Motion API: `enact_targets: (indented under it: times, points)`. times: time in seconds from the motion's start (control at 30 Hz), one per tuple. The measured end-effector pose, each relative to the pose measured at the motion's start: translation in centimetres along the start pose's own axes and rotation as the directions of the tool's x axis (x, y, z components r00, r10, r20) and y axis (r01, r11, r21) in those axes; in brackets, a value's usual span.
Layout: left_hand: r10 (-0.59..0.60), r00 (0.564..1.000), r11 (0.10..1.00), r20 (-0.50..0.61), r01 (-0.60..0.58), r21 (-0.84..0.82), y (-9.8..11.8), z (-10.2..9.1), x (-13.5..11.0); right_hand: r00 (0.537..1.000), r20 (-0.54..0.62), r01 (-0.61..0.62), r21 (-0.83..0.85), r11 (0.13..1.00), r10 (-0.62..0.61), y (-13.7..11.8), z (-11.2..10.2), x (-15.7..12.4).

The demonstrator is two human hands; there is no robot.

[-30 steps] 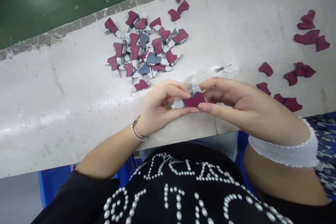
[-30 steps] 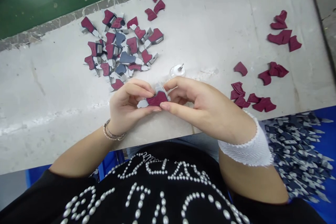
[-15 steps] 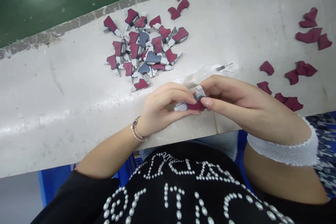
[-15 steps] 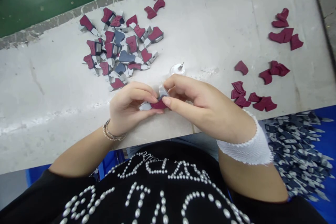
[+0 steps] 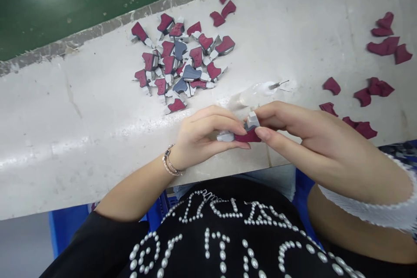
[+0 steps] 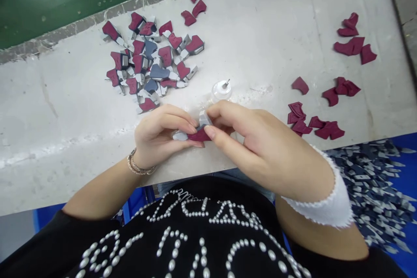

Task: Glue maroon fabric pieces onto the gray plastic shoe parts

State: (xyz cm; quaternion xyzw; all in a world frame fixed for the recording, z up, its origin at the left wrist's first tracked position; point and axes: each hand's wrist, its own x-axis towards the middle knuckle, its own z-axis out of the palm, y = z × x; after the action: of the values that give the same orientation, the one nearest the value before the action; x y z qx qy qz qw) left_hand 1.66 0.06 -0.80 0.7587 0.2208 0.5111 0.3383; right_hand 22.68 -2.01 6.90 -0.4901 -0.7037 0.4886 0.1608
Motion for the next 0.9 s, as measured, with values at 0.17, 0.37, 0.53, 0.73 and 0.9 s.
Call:
enact_targets:
  times: [0.17,0.37,0.53,0.73,0.9]
  points:
    - [0.008,1.000,1.000,0.011,-0.008,-0.005,0.1,-0.1,0.0,1.000,0.005,0.011,-0.065,0.998,-0.011,-0.2,-0.1,-0.4]
    - [0.012,1.000,1.000,0.002,-0.012,0.011,0.3,0.0,-0.2,0.999,-0.034,-0.013,-0.054,0.998,0.011,-0.4,0.2,-0.2]
    - [-0.005,0.999,1.000,-0.036,0.005,0.000,0.2,0.1,-0.2,0.995,-0.096,-0.022,-0.066,0.998,0.016,-0.4,1.0,-0.1]
    - [-0.213,0.975,0.971,-0.058,0.205,-0.120,-0.1,0.3,-0.9,0.990,-0.110,0.068,-0.150,0.986,-0.085,-0.1,1.3,-0.5]
    - [-0.312,0.949,0.949,0.052,0.310,0.055,0.4,0.4,-1.2,0.971,-0.125,0.143,-0.369,0.918,-0.201,0.4,1.6,-0.5]
